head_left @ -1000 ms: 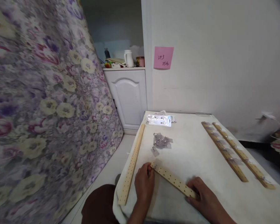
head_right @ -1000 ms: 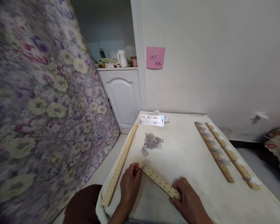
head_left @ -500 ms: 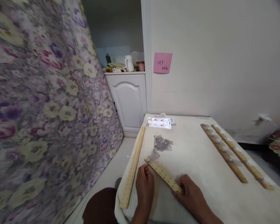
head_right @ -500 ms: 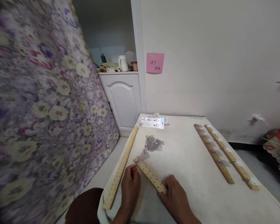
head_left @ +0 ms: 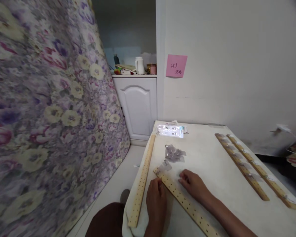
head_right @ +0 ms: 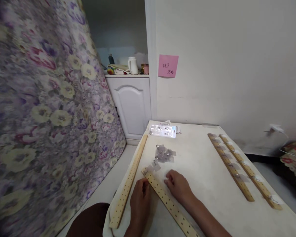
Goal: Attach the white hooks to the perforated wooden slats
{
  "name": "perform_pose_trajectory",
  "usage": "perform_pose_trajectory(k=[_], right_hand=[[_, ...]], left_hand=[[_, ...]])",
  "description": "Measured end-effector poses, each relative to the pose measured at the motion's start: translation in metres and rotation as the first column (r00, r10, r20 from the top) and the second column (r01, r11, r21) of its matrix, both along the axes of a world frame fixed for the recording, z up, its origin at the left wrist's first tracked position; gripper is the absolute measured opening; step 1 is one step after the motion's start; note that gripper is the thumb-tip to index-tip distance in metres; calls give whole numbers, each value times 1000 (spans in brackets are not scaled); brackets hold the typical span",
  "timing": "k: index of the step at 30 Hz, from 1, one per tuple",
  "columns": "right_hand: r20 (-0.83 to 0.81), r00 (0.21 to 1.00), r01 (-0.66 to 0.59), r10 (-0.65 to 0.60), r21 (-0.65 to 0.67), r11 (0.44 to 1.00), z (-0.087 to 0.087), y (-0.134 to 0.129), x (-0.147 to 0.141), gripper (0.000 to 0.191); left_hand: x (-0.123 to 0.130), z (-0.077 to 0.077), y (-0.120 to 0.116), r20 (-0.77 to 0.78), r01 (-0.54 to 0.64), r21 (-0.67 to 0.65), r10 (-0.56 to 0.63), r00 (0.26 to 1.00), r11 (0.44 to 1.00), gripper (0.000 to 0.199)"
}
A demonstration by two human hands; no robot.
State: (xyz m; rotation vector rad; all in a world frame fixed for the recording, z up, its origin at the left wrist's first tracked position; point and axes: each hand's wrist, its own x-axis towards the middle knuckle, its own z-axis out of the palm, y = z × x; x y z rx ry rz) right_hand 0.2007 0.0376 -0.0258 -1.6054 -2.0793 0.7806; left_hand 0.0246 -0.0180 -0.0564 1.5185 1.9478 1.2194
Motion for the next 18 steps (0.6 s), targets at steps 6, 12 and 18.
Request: perform_pose_trajectory(k=[6,12,18], right_hand=[[200,973,108,-119,67,992,-13,38,-50,35],[242,957,143,-160,88,986,-19,42,-63,28],[225,960,156,-164,55,986,-16,50,-59,22]], left_hand=[[-1,0,1,33,12,-21,-11,999,1000,21],[-1,-1,2,13,7,-41,-6,1000,999,23],[-1,-5,3,7,2,-18,-2,1000,1000,20]])
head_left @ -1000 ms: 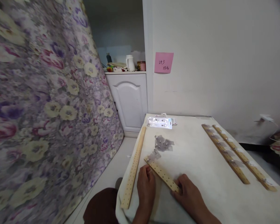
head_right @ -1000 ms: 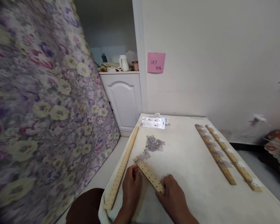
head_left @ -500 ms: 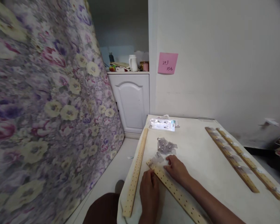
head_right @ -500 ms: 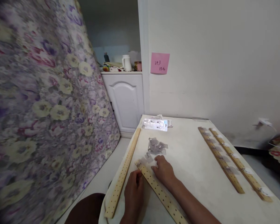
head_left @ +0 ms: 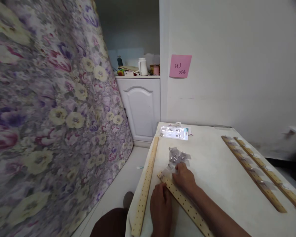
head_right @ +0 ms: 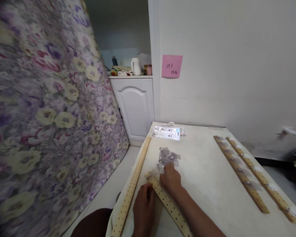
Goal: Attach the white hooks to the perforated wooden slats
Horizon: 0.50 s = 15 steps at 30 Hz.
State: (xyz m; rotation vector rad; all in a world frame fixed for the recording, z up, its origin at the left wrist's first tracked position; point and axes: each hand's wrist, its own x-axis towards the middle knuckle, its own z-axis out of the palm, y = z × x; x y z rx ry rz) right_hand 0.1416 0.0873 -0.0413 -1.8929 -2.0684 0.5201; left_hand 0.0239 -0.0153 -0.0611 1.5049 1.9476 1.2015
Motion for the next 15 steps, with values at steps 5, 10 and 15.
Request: perform_pose_trajectory(k=[5,10,15], right_hand=[[-89,994,57,-59,-29,998,-5,0,16,22],[-460,879,110,-124,-59,992,-18,-4,39,29],[-639,751,80,-168,-165,983,-20,-4,54,30]], left_hand=[[0,1,0,-21,0,8,0,1000,1000,20],[0,5,-1,-39,-3,5,4,999,1000,21],[1,3,-1,-76,12,9,-11,997,1000,21]])
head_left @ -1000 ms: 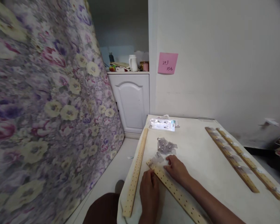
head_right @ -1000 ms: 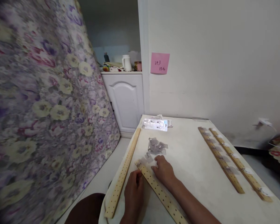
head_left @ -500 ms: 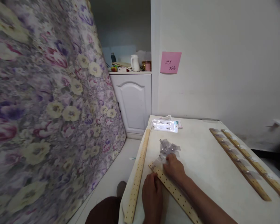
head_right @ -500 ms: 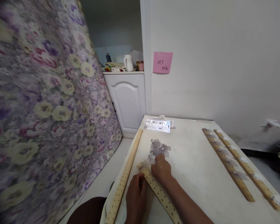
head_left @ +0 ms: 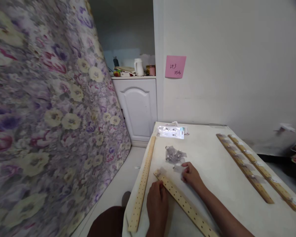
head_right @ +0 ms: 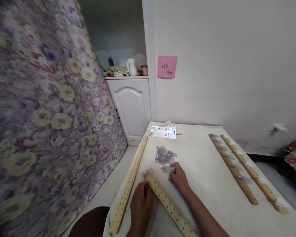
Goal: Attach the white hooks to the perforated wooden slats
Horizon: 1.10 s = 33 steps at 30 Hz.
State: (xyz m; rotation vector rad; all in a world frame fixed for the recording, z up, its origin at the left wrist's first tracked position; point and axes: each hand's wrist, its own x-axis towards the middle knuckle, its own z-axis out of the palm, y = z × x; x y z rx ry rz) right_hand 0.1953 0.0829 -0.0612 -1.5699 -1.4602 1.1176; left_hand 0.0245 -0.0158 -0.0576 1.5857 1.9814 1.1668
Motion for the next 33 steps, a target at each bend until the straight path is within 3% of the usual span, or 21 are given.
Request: perform_pose_trajectory(k=[4,9,12,18,33], right_hand=[[-198,978,-81,69,-54,995,8,-4,4,34],[-481,834,-373,272,-128,919,12,-9,-6,40],[-481,822,-424,305,-161,891,7,-10,-14,40],[-465,834,-416,296,-178,892,5,-10,-18,40],[-304,878,-406,369,-64,912,-4,-12,-17,30]], left_hand=[[1,1,-2,21,0,28,0,1000,1000,20],[0,5,-8,75,37,67,-42,996,997,21],[-1,4,-13,89,58,83,-65,994,995,21],[2,2,-11,94,35,41,-38,995,999,18],[7,6,-6,17,18,-14,-18,1000,1000,12]])
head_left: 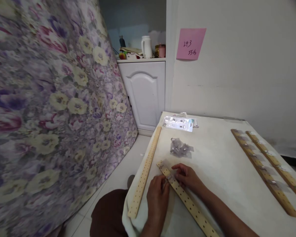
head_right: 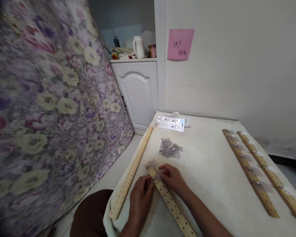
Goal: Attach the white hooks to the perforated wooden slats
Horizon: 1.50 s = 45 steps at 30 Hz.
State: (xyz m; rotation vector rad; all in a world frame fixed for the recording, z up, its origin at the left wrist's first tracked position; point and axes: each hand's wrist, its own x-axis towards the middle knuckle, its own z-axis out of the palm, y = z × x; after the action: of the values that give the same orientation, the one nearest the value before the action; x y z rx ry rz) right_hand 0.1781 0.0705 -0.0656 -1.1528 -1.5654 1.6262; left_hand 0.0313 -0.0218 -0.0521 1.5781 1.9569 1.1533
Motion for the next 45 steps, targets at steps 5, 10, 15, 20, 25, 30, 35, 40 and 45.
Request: perform_pose_trajectory(k=[5,10,15,20,25,30,35,40,45], right_hand=[[4,1000,13,-13,5,1000,0,-1,-1,29],[8,1000,15,-15,-1,1000,2,-2,-1,28],[17,1000,17,-17,17,1000,3,-2,-1,29],[24,999,23,-24,22,999,1,-1,-1,31],[19,999,35,-36,34,999,0,-1,-2,29],[31,999,40,-42,43,998,1,-1,-3,28],[64,997,42,-46,58,997,-1,-1,-3,27],[61,997,48,-52,65,997,-3,-1,-3,27],[44,998,49,-51,45,998,-2,0,-3,28]], left_hand=[[0,-1,0,-15,18,-17,-18,1000,1000,9],[0,0,0,-15,21,-11,-21,1000,1000,10],[0,-1,0,-14,17,4,-17,1000,1000,9],[0,-1,1,-21,30,-19,-30,999,999,8],[0,-2,0,-19,19,3,-19,1000,1000,7],[0,-2,0,-23,16,2,-16,1000,1000,6],[0,-2,1,-42,18,3,-18,999,1000,7],[0,0,0,-32,23,12,-23,999,1000,7],[0,1,-1,-47,20,11,-19,999,1000,6]])
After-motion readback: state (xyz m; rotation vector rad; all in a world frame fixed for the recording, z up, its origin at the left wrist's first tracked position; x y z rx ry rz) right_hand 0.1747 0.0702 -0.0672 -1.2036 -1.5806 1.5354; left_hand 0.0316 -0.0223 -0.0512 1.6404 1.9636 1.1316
